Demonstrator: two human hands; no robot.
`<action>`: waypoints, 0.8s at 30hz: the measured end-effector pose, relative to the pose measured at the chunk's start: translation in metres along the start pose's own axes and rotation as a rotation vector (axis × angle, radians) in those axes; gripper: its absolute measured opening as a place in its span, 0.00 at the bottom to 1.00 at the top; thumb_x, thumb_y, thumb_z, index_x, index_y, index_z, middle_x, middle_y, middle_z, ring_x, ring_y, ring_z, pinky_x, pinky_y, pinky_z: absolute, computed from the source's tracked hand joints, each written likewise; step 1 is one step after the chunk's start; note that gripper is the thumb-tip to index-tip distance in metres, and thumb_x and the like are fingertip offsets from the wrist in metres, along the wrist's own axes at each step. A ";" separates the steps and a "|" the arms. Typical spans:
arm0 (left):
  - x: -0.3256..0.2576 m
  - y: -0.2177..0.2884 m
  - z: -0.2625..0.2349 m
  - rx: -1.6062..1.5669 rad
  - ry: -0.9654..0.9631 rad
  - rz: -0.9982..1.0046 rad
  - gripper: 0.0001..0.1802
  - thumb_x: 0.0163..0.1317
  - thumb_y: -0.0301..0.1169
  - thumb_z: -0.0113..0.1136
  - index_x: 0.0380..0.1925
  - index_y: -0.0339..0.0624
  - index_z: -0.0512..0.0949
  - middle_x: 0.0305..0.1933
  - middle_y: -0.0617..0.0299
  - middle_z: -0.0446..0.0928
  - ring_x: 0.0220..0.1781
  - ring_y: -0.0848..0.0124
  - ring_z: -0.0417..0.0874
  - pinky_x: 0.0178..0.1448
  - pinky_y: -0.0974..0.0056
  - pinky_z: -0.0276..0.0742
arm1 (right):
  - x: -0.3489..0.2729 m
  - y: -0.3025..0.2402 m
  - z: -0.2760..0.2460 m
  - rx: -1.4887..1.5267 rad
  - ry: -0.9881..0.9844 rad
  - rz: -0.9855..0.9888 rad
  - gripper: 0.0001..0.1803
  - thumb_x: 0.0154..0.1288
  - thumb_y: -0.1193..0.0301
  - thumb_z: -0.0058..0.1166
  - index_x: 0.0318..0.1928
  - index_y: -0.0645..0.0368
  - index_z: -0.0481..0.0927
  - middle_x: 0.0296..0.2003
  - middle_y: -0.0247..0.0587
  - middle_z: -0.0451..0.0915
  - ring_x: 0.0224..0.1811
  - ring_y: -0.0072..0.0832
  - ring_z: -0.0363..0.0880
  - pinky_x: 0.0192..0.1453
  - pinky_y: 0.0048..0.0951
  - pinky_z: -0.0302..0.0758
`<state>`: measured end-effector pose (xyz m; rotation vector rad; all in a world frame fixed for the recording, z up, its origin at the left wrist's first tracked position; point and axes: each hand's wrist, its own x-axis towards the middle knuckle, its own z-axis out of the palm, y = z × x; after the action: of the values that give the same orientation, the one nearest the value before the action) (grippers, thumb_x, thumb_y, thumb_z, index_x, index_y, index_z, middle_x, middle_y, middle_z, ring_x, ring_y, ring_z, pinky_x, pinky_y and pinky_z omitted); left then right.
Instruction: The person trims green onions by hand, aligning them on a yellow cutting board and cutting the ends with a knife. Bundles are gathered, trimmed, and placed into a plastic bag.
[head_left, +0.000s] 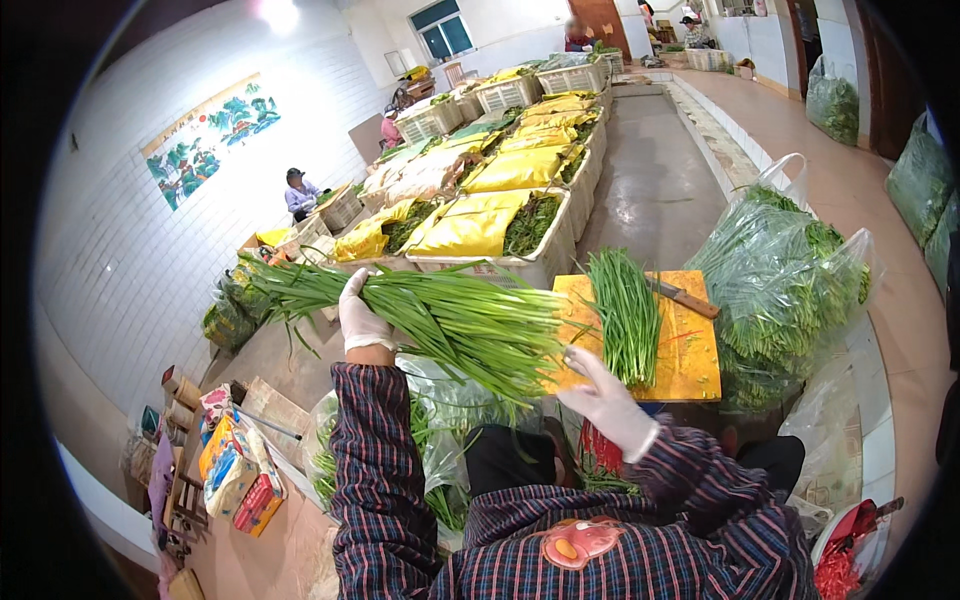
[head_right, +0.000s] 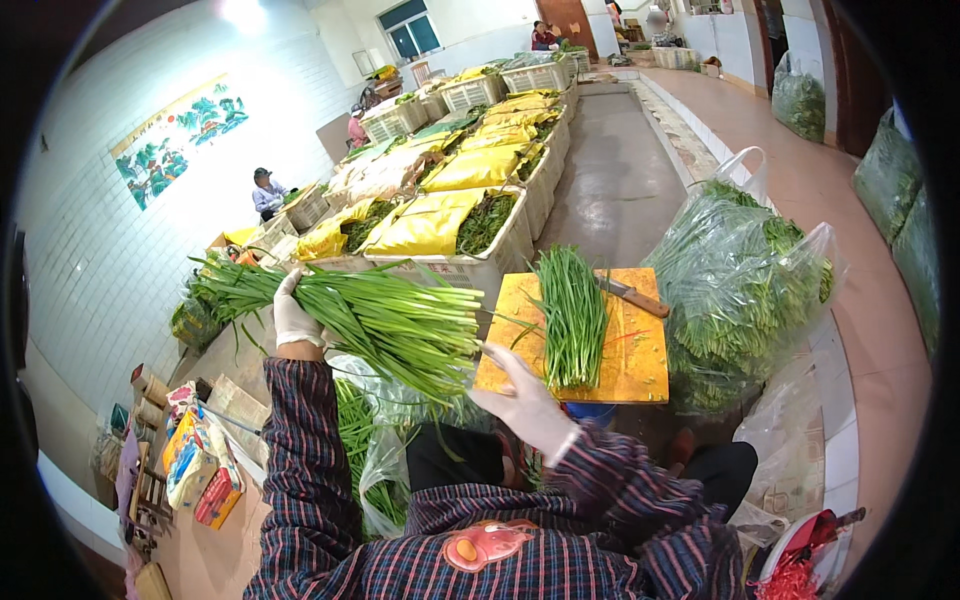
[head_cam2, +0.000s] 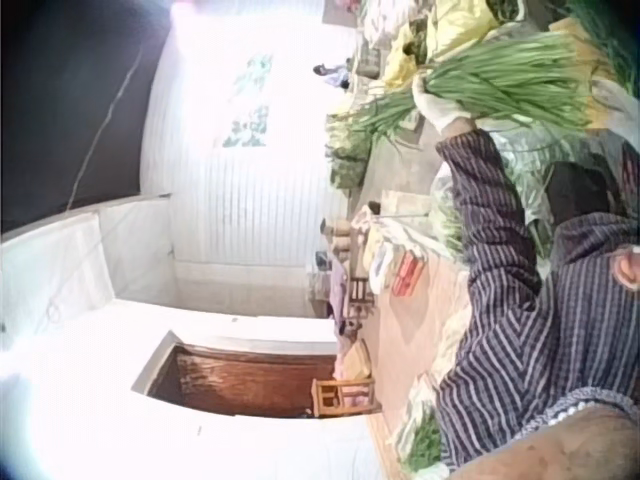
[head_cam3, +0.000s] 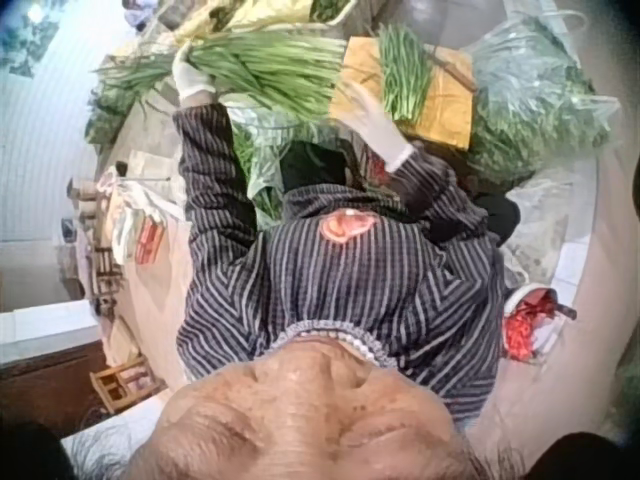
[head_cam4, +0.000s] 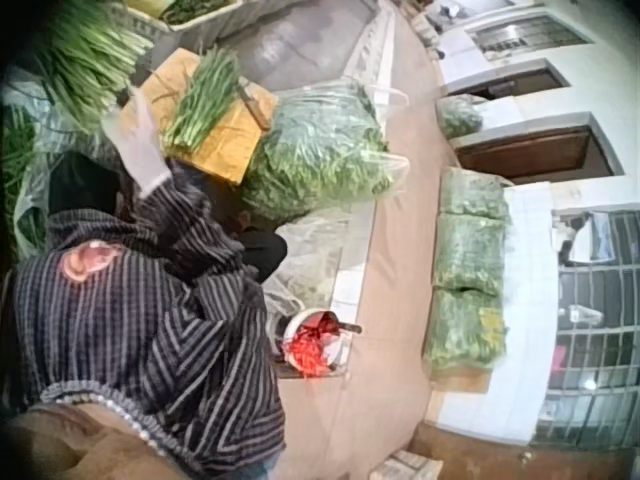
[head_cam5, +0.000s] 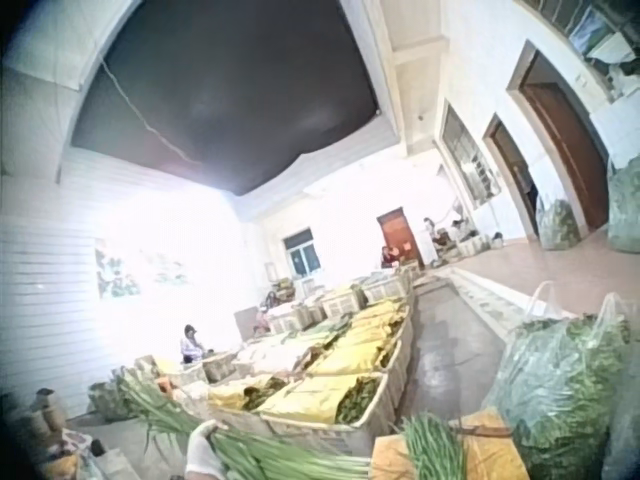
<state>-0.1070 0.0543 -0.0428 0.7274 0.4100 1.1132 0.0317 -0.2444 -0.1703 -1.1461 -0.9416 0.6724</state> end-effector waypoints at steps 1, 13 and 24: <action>-0.002 0.000 0.002 0.008 -0.013 0.015 0.08 0.62 0.32 0.50 0.28 0.40 0.75 0.28 0.59 0.78 0.30 0.63 0.80 0.39 0.58 0.79 | 0.014 0.003 0.013 0.126 0.051 -0.013 0.29 0.60 0.70 0.59 0.59 0.68 0.65 0.55 0.47 0.71 0.54 0.29 0.72 0.58 0.25 0.68; 0.001 0.010 -0.046 0.002 -0.076 0.044 0.08 0.60 0.32 0.52 0.28 0.40 0.76 0.29 0.59 0.79 0.32 0.63 0.80 0.40 0.60 0.78 | -0.054 0.016 -0.033 0.034 -0.297 0.199 0.13 0.66 0.68 0.48 0.43 0.65 0.78 0.38 0.44 0.79 0.42 0.29 0.76 0.53 0.28 0.70; -0.012 0.017 -0.057 0.058 -0.057 -0.024 0.11 0.61 0.33 0.52 0.35 0.35 0.76 0.37 0.51 0.80 0.40 0.54 0.81 0.50 0.51 0.79 | 0.037 -0.028 0.000 -0.456 -0.111 -0.262 0.49 0.53 0.65 0.64 0.70 0.59 0.47 0.67 0.53 0.55 0.52 0.35 0.75 0.55 0.31 0.72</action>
<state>-0.1597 0.0657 -0.0714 0.8009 0.4034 1.0590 0.0488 -0.2215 -0.1340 -1.3592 -1.3586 0.3158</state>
